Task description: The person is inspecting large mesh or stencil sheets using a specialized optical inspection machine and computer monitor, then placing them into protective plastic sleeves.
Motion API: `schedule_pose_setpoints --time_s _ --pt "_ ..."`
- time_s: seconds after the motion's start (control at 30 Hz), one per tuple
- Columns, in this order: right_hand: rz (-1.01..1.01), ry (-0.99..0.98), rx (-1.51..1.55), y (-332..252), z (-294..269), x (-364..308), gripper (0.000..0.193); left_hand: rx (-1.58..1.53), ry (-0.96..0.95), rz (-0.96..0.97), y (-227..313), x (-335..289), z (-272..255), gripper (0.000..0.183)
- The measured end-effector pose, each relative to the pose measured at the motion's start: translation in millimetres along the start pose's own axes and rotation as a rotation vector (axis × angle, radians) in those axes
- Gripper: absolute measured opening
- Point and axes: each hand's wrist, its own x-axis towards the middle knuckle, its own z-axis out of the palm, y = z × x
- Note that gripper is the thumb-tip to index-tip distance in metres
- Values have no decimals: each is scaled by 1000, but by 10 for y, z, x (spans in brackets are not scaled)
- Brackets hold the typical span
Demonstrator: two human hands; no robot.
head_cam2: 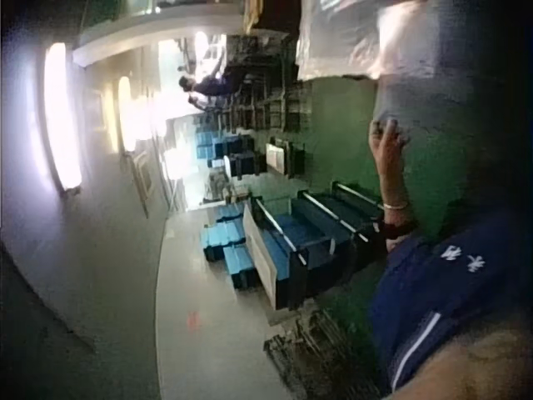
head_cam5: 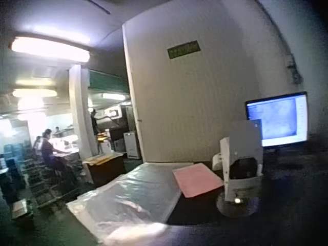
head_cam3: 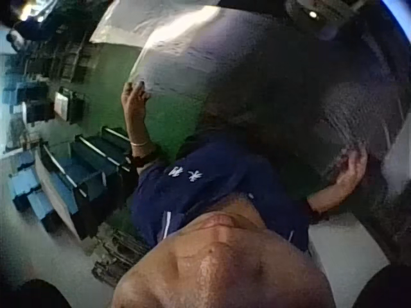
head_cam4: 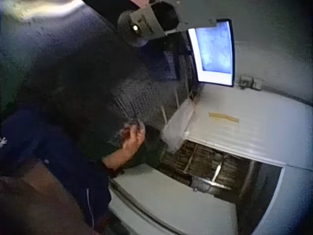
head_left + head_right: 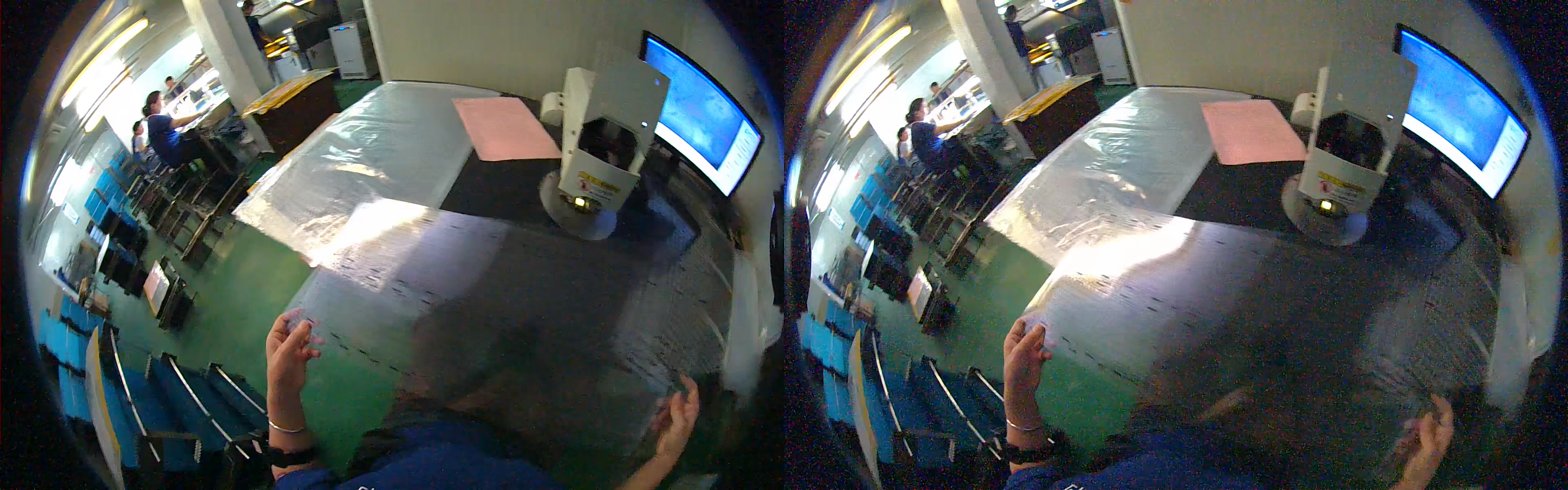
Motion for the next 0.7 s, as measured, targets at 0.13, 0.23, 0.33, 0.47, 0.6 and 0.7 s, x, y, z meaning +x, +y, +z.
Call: schedule_pose_setpoints --time_s 0.13,0.23,0.33,0.47,0.6,0.7 --pt "18 165 -96 102 -847 -142 35 137 -355 -82 -213 -58 258 7" --pt "56 280 -92 174 -1330 -351 37 260 -490 -143 -321 -115 750 15" --pt "-5 338 -119 240 -1660 -505 39 346 -569 -116 -399 -101 1099 22" --pt "-48 383 -186 487 -1993 -531 43 501 -560 -45 -407 -104 1404 21" --pt "80 322 -220 247 -1887 -639 44 751 -396 394 -469 -112 1625 23" --pt "85 390 -211 345 -1962 -591 44 945 -490 993 -372 -129 1572 32"
